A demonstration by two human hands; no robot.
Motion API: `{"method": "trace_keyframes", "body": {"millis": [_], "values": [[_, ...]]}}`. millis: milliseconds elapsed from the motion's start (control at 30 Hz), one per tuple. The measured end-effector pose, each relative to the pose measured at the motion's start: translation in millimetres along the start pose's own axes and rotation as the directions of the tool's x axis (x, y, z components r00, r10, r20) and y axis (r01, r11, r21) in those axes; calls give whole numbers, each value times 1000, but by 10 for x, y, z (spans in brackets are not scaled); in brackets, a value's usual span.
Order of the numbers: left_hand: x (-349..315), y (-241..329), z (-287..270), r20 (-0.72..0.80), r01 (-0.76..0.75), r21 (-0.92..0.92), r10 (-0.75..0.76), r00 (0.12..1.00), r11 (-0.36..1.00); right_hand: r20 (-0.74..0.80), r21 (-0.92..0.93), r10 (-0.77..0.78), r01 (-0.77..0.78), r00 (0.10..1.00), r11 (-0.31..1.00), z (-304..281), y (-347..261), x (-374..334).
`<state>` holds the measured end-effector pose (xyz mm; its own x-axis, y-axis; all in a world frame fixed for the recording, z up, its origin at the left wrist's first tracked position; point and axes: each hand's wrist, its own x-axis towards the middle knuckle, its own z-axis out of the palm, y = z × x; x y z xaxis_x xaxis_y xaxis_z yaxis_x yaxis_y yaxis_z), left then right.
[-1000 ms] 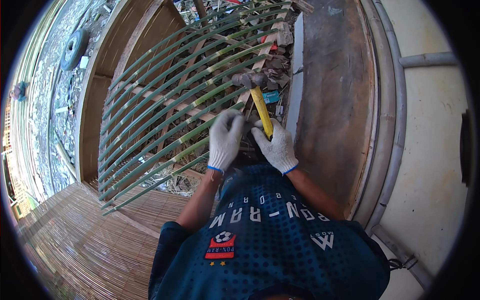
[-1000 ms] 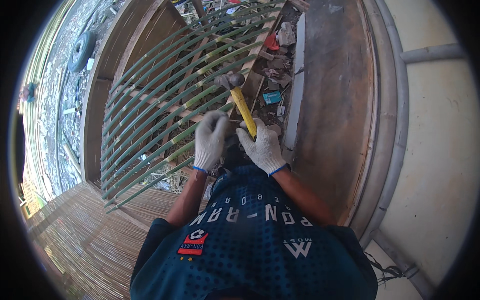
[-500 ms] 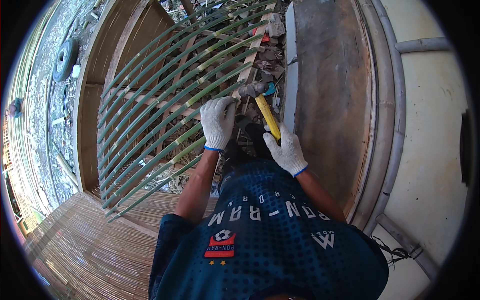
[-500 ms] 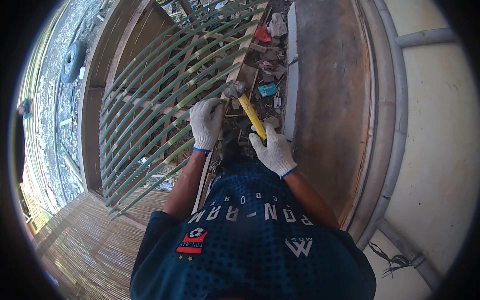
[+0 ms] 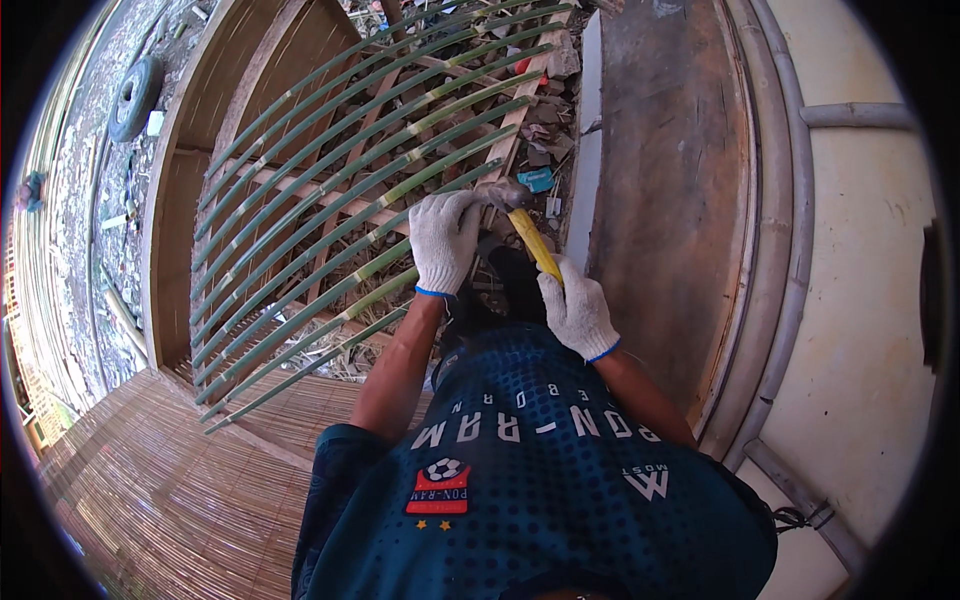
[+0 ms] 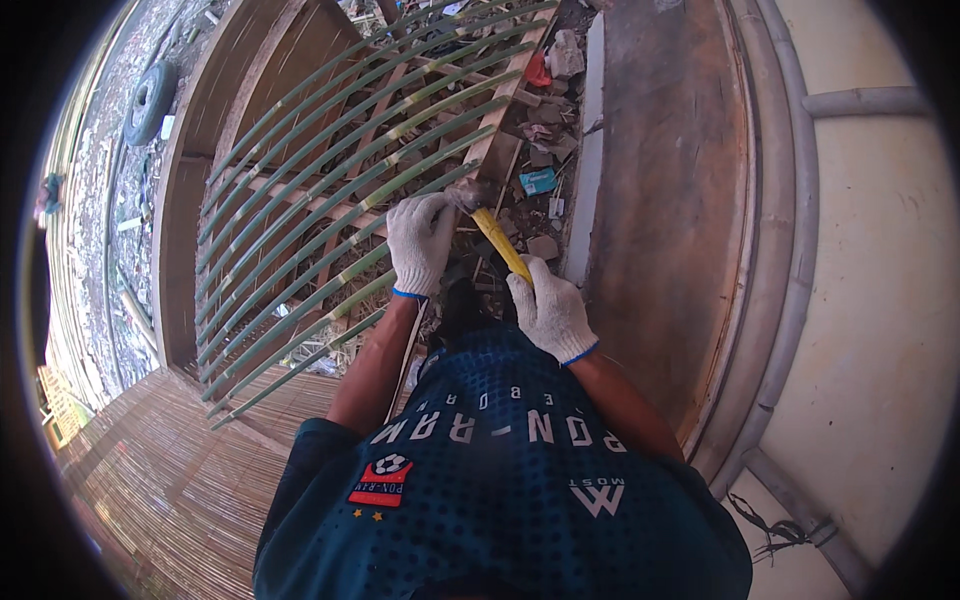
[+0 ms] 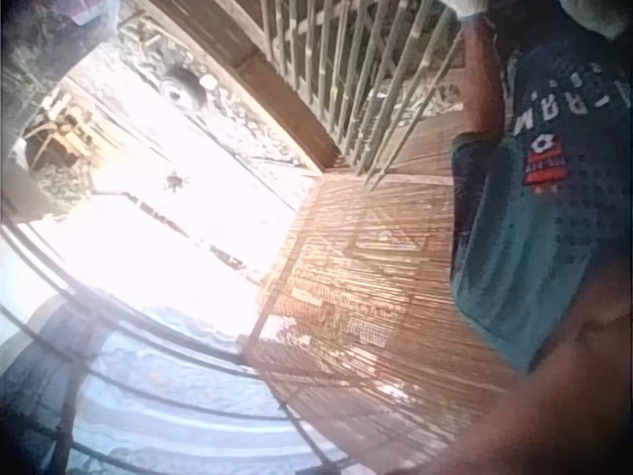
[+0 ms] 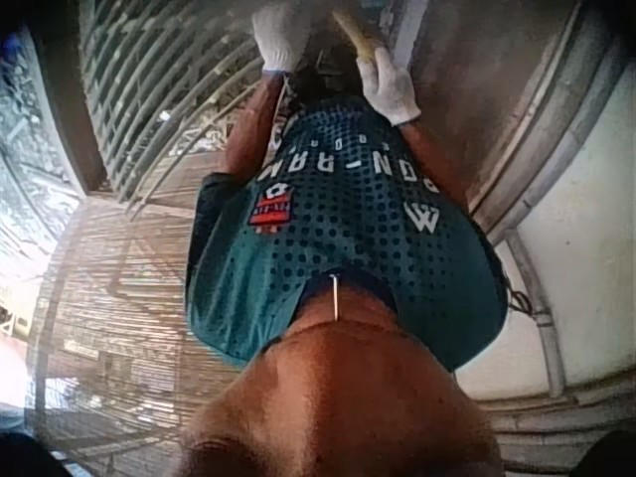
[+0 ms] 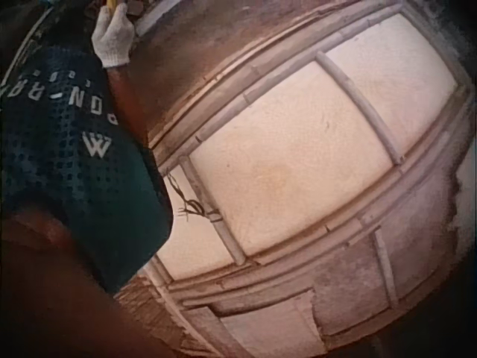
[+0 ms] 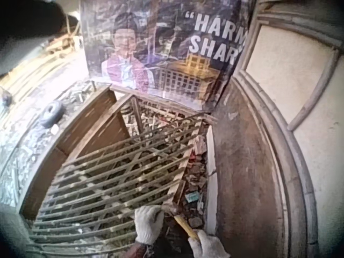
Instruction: Hammering bamboo slats onto a wooden frame using nails.
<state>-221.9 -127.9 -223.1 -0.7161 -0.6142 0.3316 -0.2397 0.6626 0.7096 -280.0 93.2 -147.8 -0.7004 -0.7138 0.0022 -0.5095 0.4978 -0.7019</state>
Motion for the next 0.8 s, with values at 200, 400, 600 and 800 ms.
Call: {"method": "trace_keyframes", "body": {"millis": [200,400,600,800], "values": [[-20,-5,-26,21,0,8,0,1000,1000,128,-180,99,-75,987,981,-36,17,33],[14,-7,-17,5,-11,9,11,1000,1000,124,-243,72,-40,990,969,-48,-18,52],[23,11,-40,-83,95,-124,-106,991,988,-95,-7,-100,100,990,995,-18,-44,26],[-28,13,-44,-71,90,-63,-94,993,994,53,-159,21,-13,998,987,72,60,68]]}}
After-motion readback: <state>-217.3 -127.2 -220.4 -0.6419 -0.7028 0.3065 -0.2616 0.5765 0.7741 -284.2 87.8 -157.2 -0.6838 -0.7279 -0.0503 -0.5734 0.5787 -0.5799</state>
